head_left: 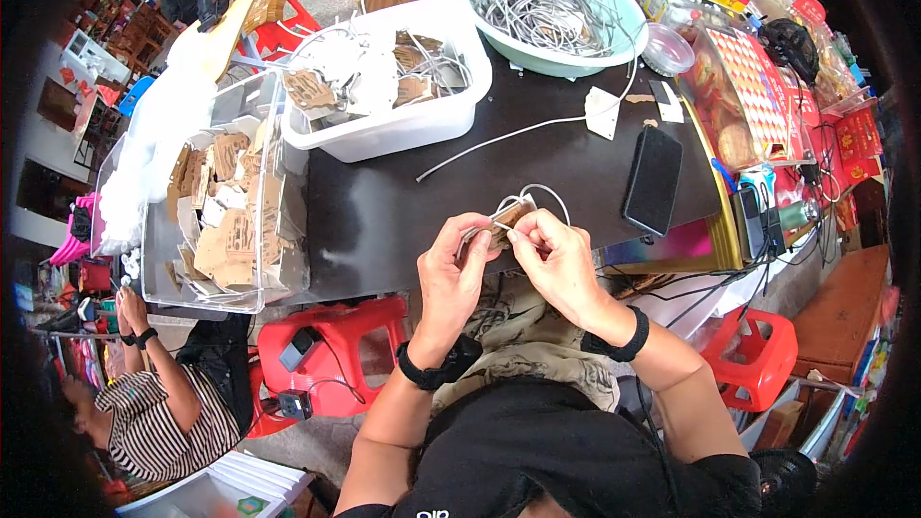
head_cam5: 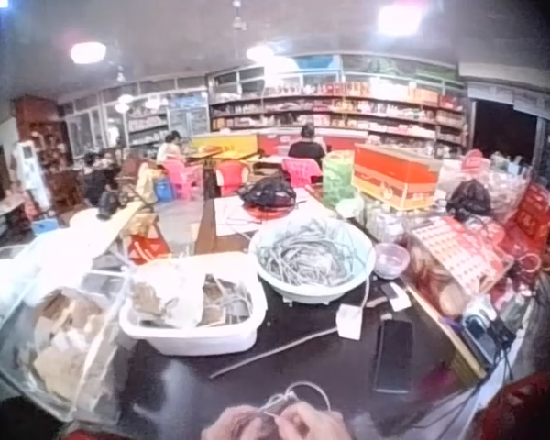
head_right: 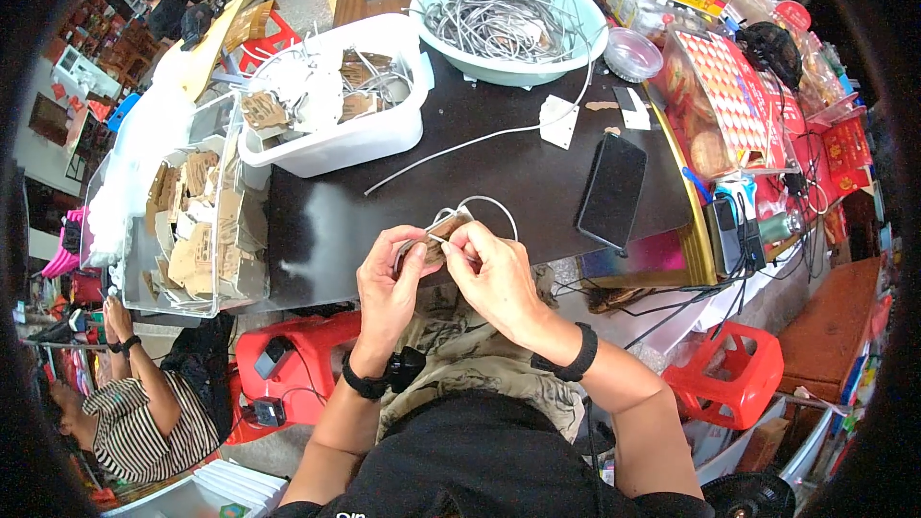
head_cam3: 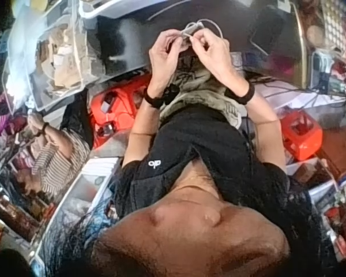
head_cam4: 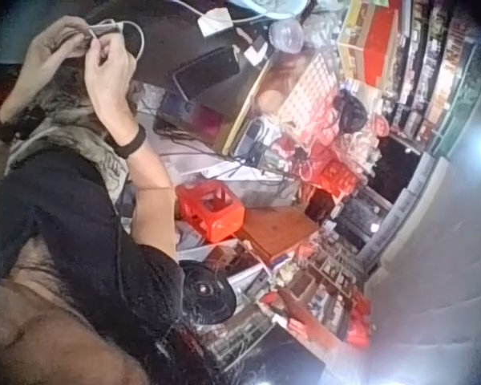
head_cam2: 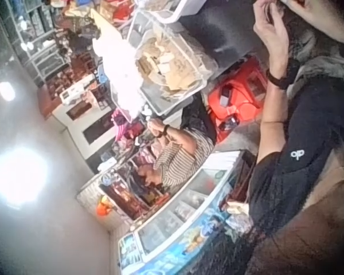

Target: Tying strings to paper tags for products.

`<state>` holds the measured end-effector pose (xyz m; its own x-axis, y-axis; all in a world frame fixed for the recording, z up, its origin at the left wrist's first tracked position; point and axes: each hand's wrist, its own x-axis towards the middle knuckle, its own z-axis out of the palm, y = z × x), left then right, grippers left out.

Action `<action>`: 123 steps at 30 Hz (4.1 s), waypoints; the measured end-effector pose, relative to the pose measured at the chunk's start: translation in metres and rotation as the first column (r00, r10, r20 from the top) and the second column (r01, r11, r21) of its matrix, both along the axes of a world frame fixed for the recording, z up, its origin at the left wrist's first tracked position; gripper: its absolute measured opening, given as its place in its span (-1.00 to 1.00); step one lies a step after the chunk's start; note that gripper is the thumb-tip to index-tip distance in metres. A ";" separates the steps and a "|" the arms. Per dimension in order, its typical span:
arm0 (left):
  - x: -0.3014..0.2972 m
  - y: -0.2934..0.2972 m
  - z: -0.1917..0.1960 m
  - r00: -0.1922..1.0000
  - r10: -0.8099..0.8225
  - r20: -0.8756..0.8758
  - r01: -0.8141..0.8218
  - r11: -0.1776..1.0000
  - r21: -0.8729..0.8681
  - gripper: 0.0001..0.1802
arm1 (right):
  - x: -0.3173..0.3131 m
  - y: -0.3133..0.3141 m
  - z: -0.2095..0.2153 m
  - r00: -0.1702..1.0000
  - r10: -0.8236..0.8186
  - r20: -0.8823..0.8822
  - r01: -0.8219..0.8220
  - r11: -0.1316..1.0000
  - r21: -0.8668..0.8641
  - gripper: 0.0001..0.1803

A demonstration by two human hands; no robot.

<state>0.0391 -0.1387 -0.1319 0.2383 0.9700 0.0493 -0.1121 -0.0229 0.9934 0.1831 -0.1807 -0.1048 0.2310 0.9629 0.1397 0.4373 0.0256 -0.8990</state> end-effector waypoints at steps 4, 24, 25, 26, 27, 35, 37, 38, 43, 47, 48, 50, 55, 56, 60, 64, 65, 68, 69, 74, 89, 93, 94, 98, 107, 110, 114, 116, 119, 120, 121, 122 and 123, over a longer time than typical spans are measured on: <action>-0.001 0.002 -0.003 0.996 0.022 -0.087 -0.017 0.998 0.060 -0.90 | -0.004 -0.001 -0.003 0.999 -0.034 0.010 0.034 0.999 0.015 -0.87; 0.006 0.001 -0.009 0.954 0.151 -0.261 -0.073 0.955 0.286 -0.87 | -0.006 0.003 0.002 0.999 -0.031 0.016 0.032 0.999 -0.042 -0.86; 0.006 0.001 -0.007 0.953 0.152 -0.262 -0.073 0.955 0.288 -0.87 | -0.006 0.003 0.002 1.000 -0.017 0.013 0.018 0.999 -0.031 -0.87; 0.007 0.001 -0.005 0.954 0.143 -0.265 -0.064 0.956 0.285 -0.86 | -0.006 0.003 0.000 1.000 -0.018 0.014 0.019 0.999 -0.029 -0.87; 0.007 0.001 -0.002 0.954 0.134 -0.268 -0.055 0.958 0.282 -0.85 | -0.006 0.004 -0.003 0.999 -0.018 0.039 0.018 1.000 0.016 -0.88; 0.008 -0.003 0.001 0.965 0.092 -0.244 -0.042 0.978 0.202 -0.88 | -0.005 0.006 -0.006 0.995 -0.067 0.071 0.064 0.997 0.041 -0.93; 0.006 -0.004 -0.004 0.989 0.021 -0.148 -0.006 0.994 0.105 -0.88 | -0.003 0.007 -0.010 0.996 -0.065 0.057 0.061 0.995 0.074 -0.88; 0.006 -0.004 -0.005 0.989 0.021 -0.147 -0.005 0.994 0.108 -0.88 | -0.002 0.008 -0.013 0.996 -0.066 0.057 0.062 0.995 0.077 -0.88; 0.005 -0.004 -0.009 0.994 0.009 -0.113 0.003 0.995 0.100 -0.86 | 0.000 0.011 -0.018 0.994 -0.053 0.092 0.035 0.983 0.182 -0.77; 0.007 -0.004 -0.007 0.996 0.019 -0.083 -0.011 0.996 0.085 -0.85 | 0.001 0.013 -0.013 0.989 -0.058 0.134 0.031 0.981 0.193 -0.78; 0.007 -0.004 -0.007 0.996 0.018 -0.083 -0.011 0.996 0.085 -0.85 | 0.002 0.013 -0.012 0.989 -0.046 0.141 0.017 0.980 0.200 -0.79; 0.008 -0.005 -0.007 0.998 0.009 -0.057 -0.006 0.998 0.058 -0.84 | 0.002 0.015 -0.011 0.988 -0.035 0.149 0.004 0.979 0.206 -0.79; 0.011 -0.004 -0.013 1.000 0.006 -0.015 -0.004 0.996 0.094 -0.80 | 0.001 0.016 -0.009 0.996 -0.016 0.088 0.001 0.986 0.168 -0.80; 0.011 -0.005 -0.012 1.000 -0.002 -0.008 0.002 0.996 0.093 -0.77 | 0.002 0.016 -0.008 0.996 -0.017 0.088 0.002 0.986 0.167 -0.80; 0.011 -0.006 -0.020 0.998 -0.036 0.052 0.031 0.996 0.079 -0.70 | 0.008 0.017 -0.002 0.996 0.078 -0.041 -0.080 0.996 -0.048 -0.87; 0.010 -0.003 -0.016 0.989 -0.108 0.104 0.101 0.992 0.072 -0.41 | 0.010 0.017 -0.007 0.977 0.096 -0.192 -0.117 0.988 -0.098 -0.90; 0.009 -0.001 -0.012 0.983 -0.145 0.114 0.136 0.987 0.080 -0.32 | 0.011 0.017 -0.007 0.977 0.095 -0.192 -0.116 0.988 -0.099 -0.90; 0.003 0.001 0.011 0.945 -0.139 0.296 0.197 0.965 -0.175 -0.26 | 0.011 0.015 -0.004 0.947 0.129 -0.293 -0.168 0.980 -0.111 -0.91; -0.002 0.005 0.011 0.959 -0.125 0.253 0.182 0.960 -0.214 -0.29 | 0.010 0.014 -0.002 0.927 0.145 -0.347 -0.191 0.976 -0.103 -0.92; -0.015 0.019 -0.015 0.937 -0.165 0.307 0.267 0.906 -0.328 -0.64 | 0.007 0.008 0.012 0.972 0.230 -0.048 -0.233 0.971 -0.048 -0.92; 0.002 0.006 0.001 0.835 -0.065 0.546 0.311 0.874 -0.372 -0.84 | 0.000 -0.008 -0.001 0.990 0.030 0.141 -0.077 0.938 0.339 -0.81; -0.001 0.005 0.000 0.852 -0.033 0.522 0.245 0.907 -0.342 -0.83 | -0.003 -0.008 -0.001 0.993 0.102 0.052 -0.113 0.932 0.346 -0.82; -0.002 0.010 -0.002 0.856 -0.027 0.517 0.233 0.912 -0.337 -0.83 | -0.001 -0.009 -0.001 0.987 0.126 0.103 -0.158 0.897 0.413 -0.82; -0.021 0.031 -0.005 0.841 0.165 0.516 0.085 0.900 -0.427 -0.85 | -0.001 -0.019 0.016 0.920 0.383 0.082 -0.377 0.813 0.444 -0.83; -0.041 0.035 -0.008 0.843 0.124 0.524 0.113 0.910 -0.398 -0.84 | 0.022 -0.036 0.035 0.221 0.842 -0.491 -0.674 0.496 0.548 -0.83; -0.039 0.030 0.002 0.823 0.025 0.567 0.237 0.893 -0.383 -0.84 | 0.033 -0.024 0.037 0.253 0.675 -0.693 -0.765 0.578 0.284 -0.77; -0.031 0.020 -0.001 0.826 -0.108 0.554 0.355 0.862 -0.361 -0.83 | 0.020 0.019 0.016 0.719 0.229 -0.656 -0.362 0.929 -0.073 -0.73; -0.025 0.016 0.002 0.825 -0.137 0.548 0.369 0.865 -0.339 -0.84 | 0.009 0.035 0.008 0.769 0.297 -0.566 -0.354 0.935 0.010 -0.78; -0.023 0.014 0.002 0.854 -0.127 0.505 0.342 0.867 -0.361 -0.84 | 0.013 0.035 0.000 0.762 0.273 -0.587 -0.361 0.932 -0.035 -0.85; -0.023 0.014 0.002 0.862 -0.112 0.494 0.324 0.871 -0.368 -0.83 | 0.011 0.034 0.003 0.810 0.256 -0.527 -0.313 0.950 -0.019 -0.89; -0.023 0.014 0.001 0.870 -0.096 0.483 0.305 0.875 -0.376 -0.83 | 0.009 0.032 0.006 0.854 0.235 -0.465 -0.265 0.964 0.001 -0.93; -0.023 0.015 0.001 0.871 -0.094 0.482 0.302 0.876 -0.376 -0.83 | 0.008 0.030 0.009 0.853 0.237 -0.466 -0.267 0.964 0.001 -0.93; -0.023 0.017 0.000 0.859 -0.060 0.509 0.289 0.877 -0.384 -0.83 | 0.007 0.028 0.013 0.958 0.263 -0.114 -0.220 0.929 0.297 -0.93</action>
